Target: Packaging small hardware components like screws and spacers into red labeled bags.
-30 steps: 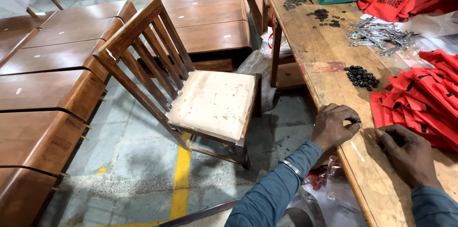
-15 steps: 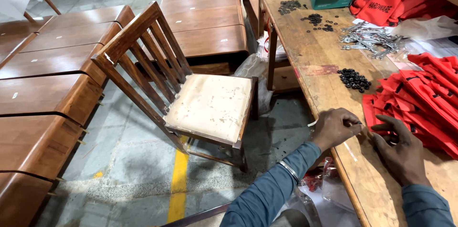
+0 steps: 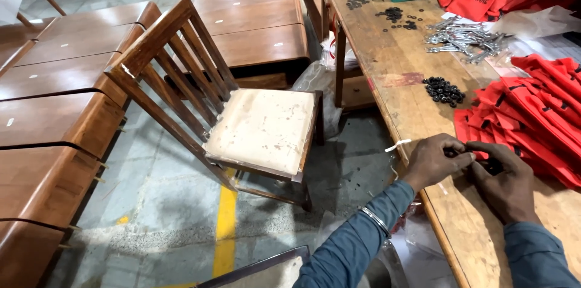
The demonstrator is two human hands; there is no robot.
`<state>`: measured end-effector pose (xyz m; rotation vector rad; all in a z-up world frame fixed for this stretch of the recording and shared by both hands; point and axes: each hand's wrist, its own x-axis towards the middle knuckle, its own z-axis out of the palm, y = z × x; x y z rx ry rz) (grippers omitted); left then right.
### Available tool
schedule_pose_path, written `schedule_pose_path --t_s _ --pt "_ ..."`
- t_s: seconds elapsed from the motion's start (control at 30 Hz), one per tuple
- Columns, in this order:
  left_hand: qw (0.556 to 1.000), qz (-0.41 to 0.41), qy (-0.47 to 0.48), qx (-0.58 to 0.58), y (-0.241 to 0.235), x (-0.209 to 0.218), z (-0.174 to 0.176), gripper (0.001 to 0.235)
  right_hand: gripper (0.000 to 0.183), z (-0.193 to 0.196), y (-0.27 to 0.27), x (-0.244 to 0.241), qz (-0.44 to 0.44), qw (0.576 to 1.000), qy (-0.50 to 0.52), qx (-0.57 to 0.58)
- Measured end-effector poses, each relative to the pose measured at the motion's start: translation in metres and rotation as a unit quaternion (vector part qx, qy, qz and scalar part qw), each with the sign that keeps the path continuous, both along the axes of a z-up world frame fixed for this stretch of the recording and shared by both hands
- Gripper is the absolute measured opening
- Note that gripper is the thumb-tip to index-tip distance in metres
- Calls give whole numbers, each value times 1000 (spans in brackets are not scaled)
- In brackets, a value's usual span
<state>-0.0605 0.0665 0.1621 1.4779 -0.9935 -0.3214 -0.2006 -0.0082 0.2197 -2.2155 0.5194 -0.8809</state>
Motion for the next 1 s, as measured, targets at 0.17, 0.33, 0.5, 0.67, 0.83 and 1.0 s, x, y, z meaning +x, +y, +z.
schedule_pose_path --t_s 0.17,0.33,0.5,0.67,0.83,1.0 --pt "1000 -3 26 2 6 -3 9 40 29 8 4 -3 19 999 -26 -3" --pt "1000 -3 11 -5 9 -4 13 40 29 9 3 -4 7 1000 -20 -18" --pt "1000 13 -3 -4 12 -7 19 41 27 6 0 -2 6 1000 -22 -18" --pt "999 31 -16 8 20 -12 30 40 23 3 -2 -2 -6 1000 -14 -9" --pt "996 60 -62 -5 18 -14 28 36 22 -2 -5 -3 -17 1000 -5 -8" --pt "996 60 -67 -11 19 -13 29 34 20 -5 -9 -3 -25 999 12 -17"
